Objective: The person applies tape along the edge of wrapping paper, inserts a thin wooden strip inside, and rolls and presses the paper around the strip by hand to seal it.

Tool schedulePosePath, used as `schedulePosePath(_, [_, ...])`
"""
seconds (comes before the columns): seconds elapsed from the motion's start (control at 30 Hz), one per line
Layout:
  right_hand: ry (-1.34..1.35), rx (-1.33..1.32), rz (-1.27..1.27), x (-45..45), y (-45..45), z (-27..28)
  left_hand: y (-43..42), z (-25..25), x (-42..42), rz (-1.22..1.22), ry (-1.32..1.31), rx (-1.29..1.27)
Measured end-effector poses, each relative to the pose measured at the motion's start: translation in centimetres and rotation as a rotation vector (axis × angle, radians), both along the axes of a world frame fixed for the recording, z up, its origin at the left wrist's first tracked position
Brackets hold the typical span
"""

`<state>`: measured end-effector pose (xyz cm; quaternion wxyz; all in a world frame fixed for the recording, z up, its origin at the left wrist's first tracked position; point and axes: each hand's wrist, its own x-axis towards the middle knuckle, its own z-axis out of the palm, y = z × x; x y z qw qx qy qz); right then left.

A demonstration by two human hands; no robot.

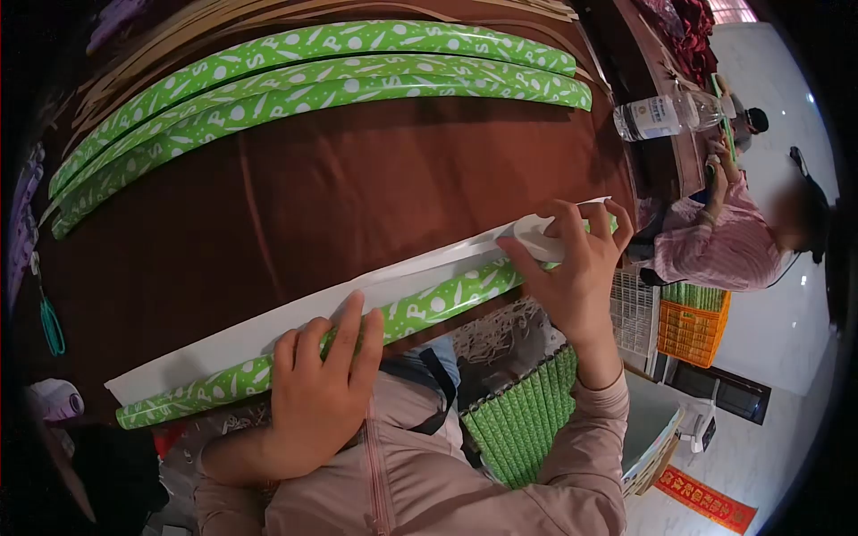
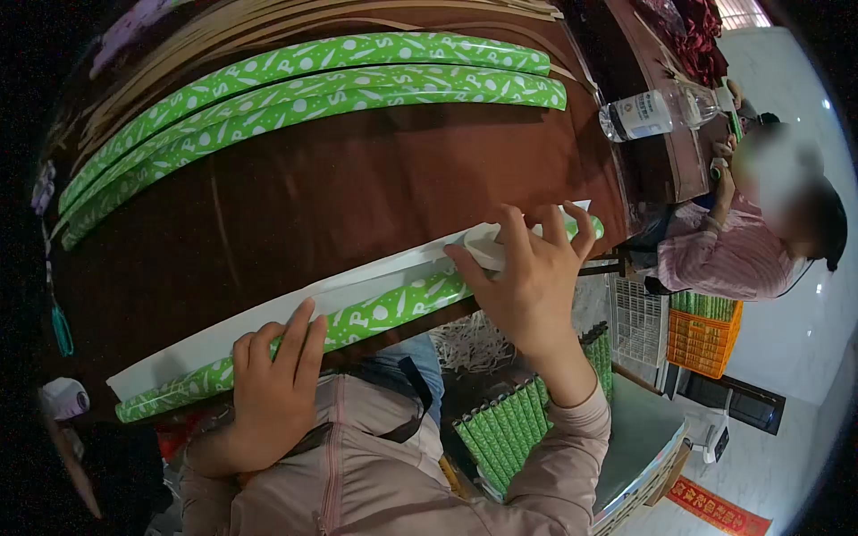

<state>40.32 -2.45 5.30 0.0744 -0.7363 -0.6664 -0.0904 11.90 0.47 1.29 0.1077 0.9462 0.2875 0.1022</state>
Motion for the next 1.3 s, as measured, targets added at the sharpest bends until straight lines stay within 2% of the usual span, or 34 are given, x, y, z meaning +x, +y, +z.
schedulePosePath(1.07, [-0.159, 0.043, -0.024, -1.8, 1.0, -1.4, 0.1, 0.3, 0.1, 0.002, 0.027, -0.04])
schedulePosePath(1.3, [-0.116, 0.062, -0.019, -3.3, 1.0, -1.4, 0.6, 0.9, -1.4, 0.013, 0.048, -0.074])
